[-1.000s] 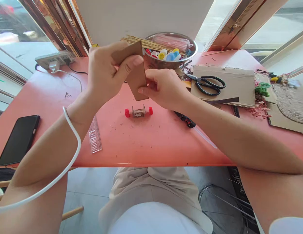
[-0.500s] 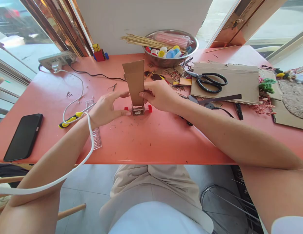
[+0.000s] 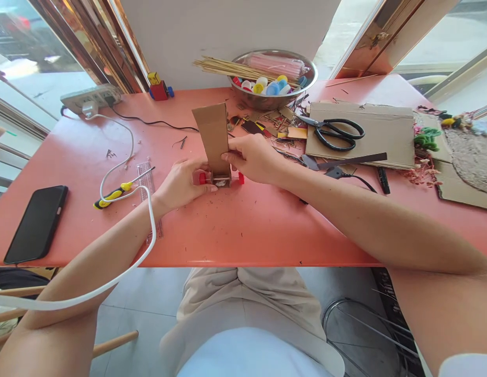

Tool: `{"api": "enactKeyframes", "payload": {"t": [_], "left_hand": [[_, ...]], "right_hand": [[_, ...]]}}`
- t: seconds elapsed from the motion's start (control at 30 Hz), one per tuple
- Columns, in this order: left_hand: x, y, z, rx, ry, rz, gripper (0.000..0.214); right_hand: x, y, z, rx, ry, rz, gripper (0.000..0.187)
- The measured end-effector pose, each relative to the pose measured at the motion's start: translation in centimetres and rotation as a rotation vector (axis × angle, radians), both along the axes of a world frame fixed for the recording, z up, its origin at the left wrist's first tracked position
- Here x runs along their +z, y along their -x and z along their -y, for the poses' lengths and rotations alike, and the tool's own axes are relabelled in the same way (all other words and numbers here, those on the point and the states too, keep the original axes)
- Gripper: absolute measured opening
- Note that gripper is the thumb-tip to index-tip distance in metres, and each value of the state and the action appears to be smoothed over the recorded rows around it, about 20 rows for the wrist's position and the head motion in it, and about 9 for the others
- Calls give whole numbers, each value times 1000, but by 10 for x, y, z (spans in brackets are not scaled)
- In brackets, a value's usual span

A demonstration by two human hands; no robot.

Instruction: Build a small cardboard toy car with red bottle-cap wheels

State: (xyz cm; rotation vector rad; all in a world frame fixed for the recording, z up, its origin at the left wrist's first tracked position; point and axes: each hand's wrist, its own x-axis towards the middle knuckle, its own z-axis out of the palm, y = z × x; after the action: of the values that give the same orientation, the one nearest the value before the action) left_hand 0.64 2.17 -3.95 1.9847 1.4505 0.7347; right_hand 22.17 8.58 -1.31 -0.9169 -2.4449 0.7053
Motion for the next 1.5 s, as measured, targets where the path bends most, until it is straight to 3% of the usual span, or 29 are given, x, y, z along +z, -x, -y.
{"api": "enactKeyframes", "payload": {"t": [0.23, 0.53, 0.77, 1.13, 1.37, 1.5], "left_hand": [[-3, 0, 0, 39, -17, -11, 49], [-8, 1, -1, 66, -43, -37, 40], [-7, 0, -1, 59, -36, 14, 33], [-12, -1, 0, 87, -55, -71, 32], [-8, 0, 2, 75, -48, -66, 40], [2, 3, 0, 114, -146, 62, 56]], "right_hand": [[8, 3, 12, -85, 43, 35, 35], [5, 3, 15, -120, 38, 40, 33], [-5, -1, 12, -55, -11, -26, 26], [-11, -1, 13, -46, -7, -57, 24], [-11, 0, 12, -55, -28, -43, 23], [-3, 1, 7, -25, -71, -96, 20]]}}
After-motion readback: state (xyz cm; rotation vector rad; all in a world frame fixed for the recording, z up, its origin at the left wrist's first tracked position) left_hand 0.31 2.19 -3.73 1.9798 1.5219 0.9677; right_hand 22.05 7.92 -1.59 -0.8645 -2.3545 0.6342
